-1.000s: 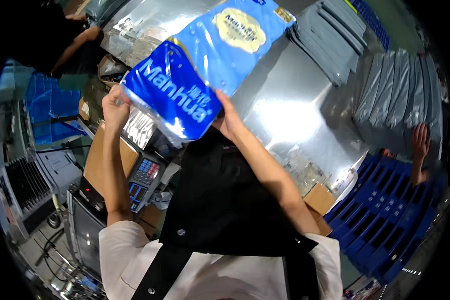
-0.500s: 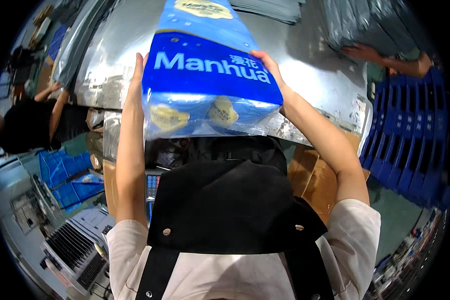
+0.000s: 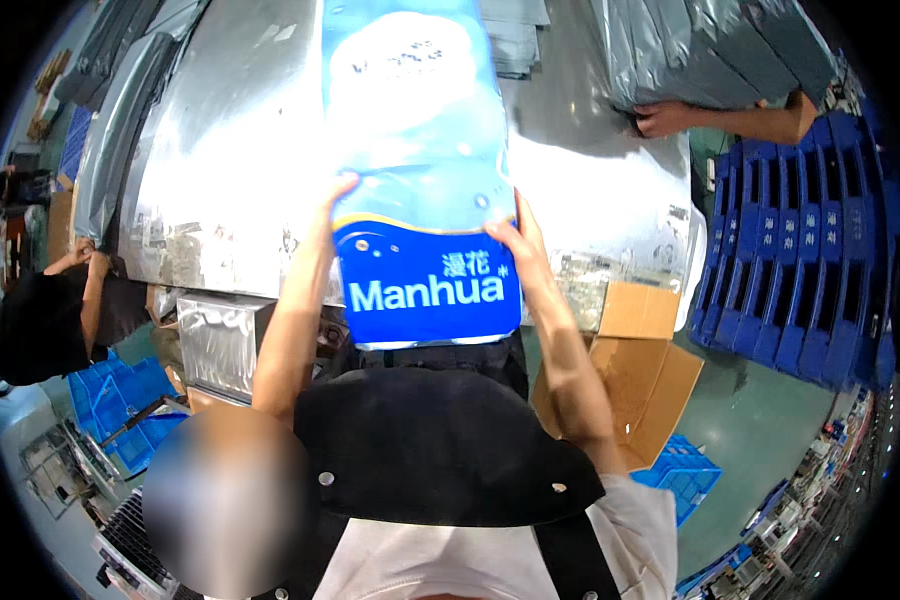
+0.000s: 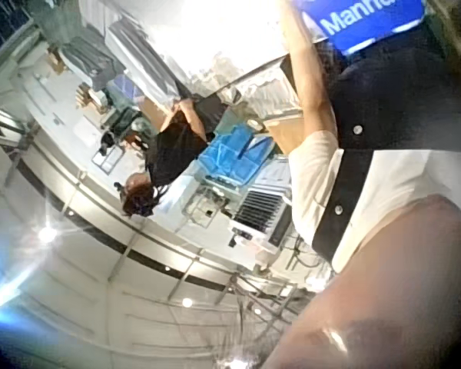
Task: The person packages bundles of paper towels by sliding them into grey shipping bags, sealing the bags by hand, and stacking the completed packages onto a pile on the work table.
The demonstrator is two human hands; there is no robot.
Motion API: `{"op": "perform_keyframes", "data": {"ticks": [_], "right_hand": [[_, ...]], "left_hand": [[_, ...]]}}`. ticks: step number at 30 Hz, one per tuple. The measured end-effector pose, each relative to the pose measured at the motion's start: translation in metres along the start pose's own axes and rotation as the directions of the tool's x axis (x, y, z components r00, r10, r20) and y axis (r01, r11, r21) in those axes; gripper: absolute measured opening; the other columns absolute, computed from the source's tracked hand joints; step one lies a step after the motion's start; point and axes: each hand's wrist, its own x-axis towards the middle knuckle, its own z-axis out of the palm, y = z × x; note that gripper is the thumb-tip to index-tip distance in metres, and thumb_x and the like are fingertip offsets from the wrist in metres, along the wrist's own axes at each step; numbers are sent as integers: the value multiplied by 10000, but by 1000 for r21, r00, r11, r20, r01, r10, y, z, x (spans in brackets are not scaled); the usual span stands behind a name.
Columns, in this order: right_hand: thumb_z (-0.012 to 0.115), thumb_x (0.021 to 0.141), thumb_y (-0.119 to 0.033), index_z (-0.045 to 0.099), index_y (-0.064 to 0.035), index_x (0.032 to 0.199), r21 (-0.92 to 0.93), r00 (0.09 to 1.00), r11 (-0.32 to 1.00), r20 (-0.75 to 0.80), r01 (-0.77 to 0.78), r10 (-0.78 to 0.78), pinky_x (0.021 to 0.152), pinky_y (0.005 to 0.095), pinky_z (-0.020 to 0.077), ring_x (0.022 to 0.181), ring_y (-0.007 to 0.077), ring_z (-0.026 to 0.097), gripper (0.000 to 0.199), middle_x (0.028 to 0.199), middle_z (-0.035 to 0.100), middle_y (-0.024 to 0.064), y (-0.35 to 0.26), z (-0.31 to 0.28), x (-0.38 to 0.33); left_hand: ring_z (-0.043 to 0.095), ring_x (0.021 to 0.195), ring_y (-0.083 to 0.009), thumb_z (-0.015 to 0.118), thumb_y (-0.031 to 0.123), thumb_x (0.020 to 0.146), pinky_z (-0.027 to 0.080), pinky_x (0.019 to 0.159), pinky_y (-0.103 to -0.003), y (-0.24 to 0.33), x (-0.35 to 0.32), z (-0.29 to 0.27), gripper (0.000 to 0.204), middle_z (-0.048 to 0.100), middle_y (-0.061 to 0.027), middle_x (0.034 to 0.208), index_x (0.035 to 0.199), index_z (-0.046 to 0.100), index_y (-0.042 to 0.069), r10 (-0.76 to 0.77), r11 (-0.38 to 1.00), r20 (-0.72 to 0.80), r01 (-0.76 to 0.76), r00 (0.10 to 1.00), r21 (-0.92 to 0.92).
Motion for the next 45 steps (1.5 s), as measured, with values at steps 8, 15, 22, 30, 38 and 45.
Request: {"op": "perform_keyframes", "data": {"ticks": [8,15,22,30,38,45], "right_hand": [[463,853,-366,245,84,1300,-57,922,943,-235,-328,307,1017,333,223,1260,284,260,671,1337,290,239,104,-62,46],[521,827,-292,227,114,1269,-855,902,518,-200,30,-382,1008,450,207,1211,415,256,668,1270,298,314,32,-106,256],[494,825,-368,536,43,1021,-925,754,-21,322,379,-572,884,441,343,991,372,493,458,1023,541,259,-17,-52,466],[507,824,-329,576,1,765,-937,791,197,116,287,-601,643,431,413,698,362,552,343,737,582,181,-39,-49,412],[467,850,-212,586,-11,818,-910,759,43,316,411,-569,676,408,392,750,334,529,236,763,566,155,-64,-58,397],[465,831,-205,581,-11,818,-908,704,119,224,403,-674,712,441,386,759,325,535,226,784,580,159,15,-66,418]], "left_hand": [[441,1113,-231,444,461,859,299,975,-348,-94,94,-71,612,438,-136,1251,1276,378,17,-360,858,97,289,928,424],[529,709,-106,553,219,821,434,689,-223,48,321,-28,438,572,-47,799,1159,472,-48,248,858,-69,-186,966,479],[584,620,-204,734,170,622,485,477,-273,67,513,1,450,565,-135,815,923,509,-77,68,936,-361,66,930,347],[573,890,-341,641,88,642,438,802,-354,50,466,26,577,582,-224,927,1160,398,19,492,469,-233,-30,839,883],[546,936,-347,678,154,589,429,802,-394,29,406,10,544,573,-213,984,1102,509,88,375,159,84,-153,923,975],[583,848,-274,589,108,643,492,709,-369,58,432,54,115,602,-130,911,739,642,75,166,-565,518,-349,839,748]]}}
